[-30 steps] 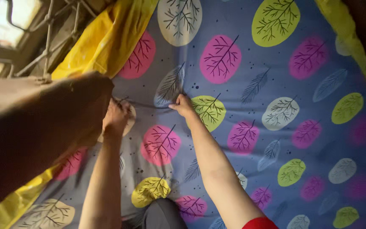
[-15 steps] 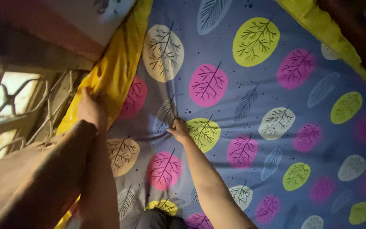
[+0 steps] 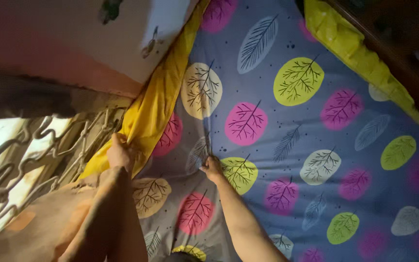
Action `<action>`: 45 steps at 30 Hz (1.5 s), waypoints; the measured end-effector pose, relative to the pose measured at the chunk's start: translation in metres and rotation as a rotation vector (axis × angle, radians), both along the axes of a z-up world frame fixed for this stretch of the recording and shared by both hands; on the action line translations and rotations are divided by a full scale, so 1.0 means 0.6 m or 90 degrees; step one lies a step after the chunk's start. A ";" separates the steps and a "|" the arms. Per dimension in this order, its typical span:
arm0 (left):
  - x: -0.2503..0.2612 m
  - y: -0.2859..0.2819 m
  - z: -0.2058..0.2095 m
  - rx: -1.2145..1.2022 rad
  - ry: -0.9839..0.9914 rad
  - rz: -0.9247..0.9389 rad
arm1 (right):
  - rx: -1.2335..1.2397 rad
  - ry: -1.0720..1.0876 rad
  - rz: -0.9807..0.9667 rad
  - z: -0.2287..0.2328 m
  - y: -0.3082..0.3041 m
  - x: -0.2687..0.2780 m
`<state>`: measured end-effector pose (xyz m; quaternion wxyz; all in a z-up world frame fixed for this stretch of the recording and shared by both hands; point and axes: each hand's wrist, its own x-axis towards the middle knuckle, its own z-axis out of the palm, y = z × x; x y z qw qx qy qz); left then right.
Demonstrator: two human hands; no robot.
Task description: The person tucks in a patterned bedsheet, arranges several blankets and pillows on the bed, and uses a small whisk broom to sweep off debris from the surface.
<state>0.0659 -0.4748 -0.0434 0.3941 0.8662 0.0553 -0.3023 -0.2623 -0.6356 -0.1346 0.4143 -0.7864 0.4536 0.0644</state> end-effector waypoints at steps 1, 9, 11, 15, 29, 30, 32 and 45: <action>-0.011 0.008 -0.007 0.062 -0.170 -0.242 | -0.021 0.010 -0.007 0.004 -0.006 -0.004; -0.160 0.047 -0.027 0.010 -0.354 -0.062 | 0.032 0.091 0.113 -0.011 -0.005 -0.019; -0.226 0.048 -0.031 -0.104 -0.348 -0.050 | 0.039 0.045 0.119 -0.028 -0.009 -0.034; -0.305 0.023 -0.020 -0.050 -0.443 -0.006 | 0.240 0.096 0.111 -0.043 -0.037 -0.040; -0.368 0.072 0.036 -0.140 -0.373 0.189 | -0.263 -0.698 0.483 0.250 0.009 0.354; -0.363 0.074 0.030 -0.082 -0.395 0.162 | -0.260 -0.695 0.486 0.248 0.011 0.359; -0.351 0.073 0.028 -0.025 -0.416 0.136 | -0.441 -0.468 0.591 0.248 0.008 0.377; -0.246 0.039 -0.007 -0.074 -0.407 0.106 | -0.041 -0.520 0.487 0.265 -0.029 0.528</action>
